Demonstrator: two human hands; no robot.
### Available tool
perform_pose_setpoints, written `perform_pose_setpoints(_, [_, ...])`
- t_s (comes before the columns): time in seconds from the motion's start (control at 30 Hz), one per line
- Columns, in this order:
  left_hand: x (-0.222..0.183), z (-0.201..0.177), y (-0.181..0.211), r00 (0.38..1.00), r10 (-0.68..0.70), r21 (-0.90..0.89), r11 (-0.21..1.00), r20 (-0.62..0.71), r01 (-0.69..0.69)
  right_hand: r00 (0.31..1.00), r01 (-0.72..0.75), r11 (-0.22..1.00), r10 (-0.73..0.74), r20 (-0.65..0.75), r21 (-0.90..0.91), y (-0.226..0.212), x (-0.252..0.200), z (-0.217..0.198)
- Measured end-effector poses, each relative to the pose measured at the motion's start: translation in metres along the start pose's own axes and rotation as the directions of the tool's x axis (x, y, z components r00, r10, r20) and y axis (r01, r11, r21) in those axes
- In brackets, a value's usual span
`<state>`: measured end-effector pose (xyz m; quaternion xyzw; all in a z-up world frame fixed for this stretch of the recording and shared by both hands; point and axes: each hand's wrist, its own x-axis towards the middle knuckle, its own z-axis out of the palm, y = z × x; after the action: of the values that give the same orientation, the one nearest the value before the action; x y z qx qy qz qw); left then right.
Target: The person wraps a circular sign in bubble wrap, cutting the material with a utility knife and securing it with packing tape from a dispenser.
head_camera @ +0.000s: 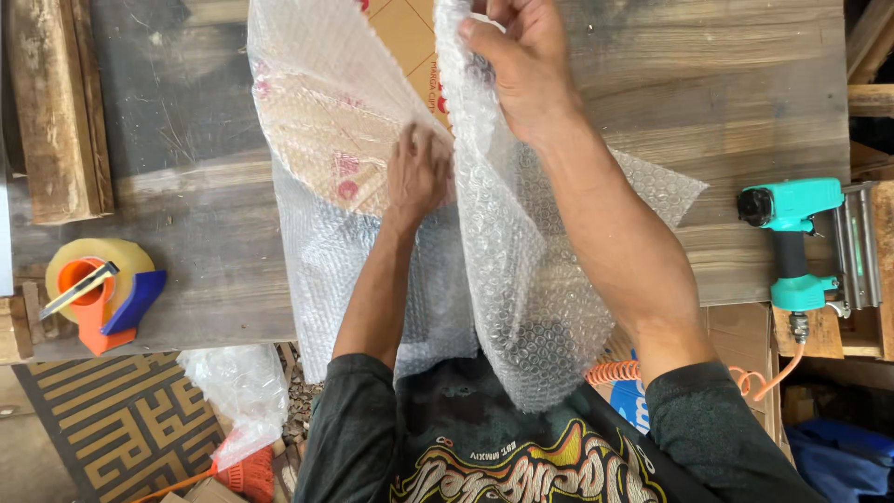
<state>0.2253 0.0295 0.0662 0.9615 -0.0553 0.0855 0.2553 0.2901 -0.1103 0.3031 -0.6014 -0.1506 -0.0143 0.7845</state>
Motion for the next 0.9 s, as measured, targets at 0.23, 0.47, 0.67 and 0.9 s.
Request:
perform_pose_setpoints(0.23, [0.065,-0.03,-0.028,0.957,-0.12,-0.043,0.99,0.263,0.136,0.968,0.129,0.981,-0.093,-0.232,0.146,-0.005,-0.004,-0.026])
perform_pose_setpoints(0.47, [0.111,-0.045,-0.035,0.8,-0.026,0.195,0.974,0.6,-0.115,0.935,0.294,0.948,-0.258,-0.244,0.121,-0.024,-0.018,-0.046])
perform_pose_setpoints(0.67, [0.133,-0.078,-0.01,0.763,-0.084,0.322,0.932,0.641,-0.168,0.871,0.39,0.913,-0.322,-0.371,0.122,-0.029,-0.032,-0.06])
perform_pose_setpoints(0.9, [0.166,-0.053,-0.017,0.872,0.044,0.129,0.984,0.488,-0.122,0.802,0.365,0.929,-0.278,-0.529,0.064,-0.036,-0.059,-0.095])
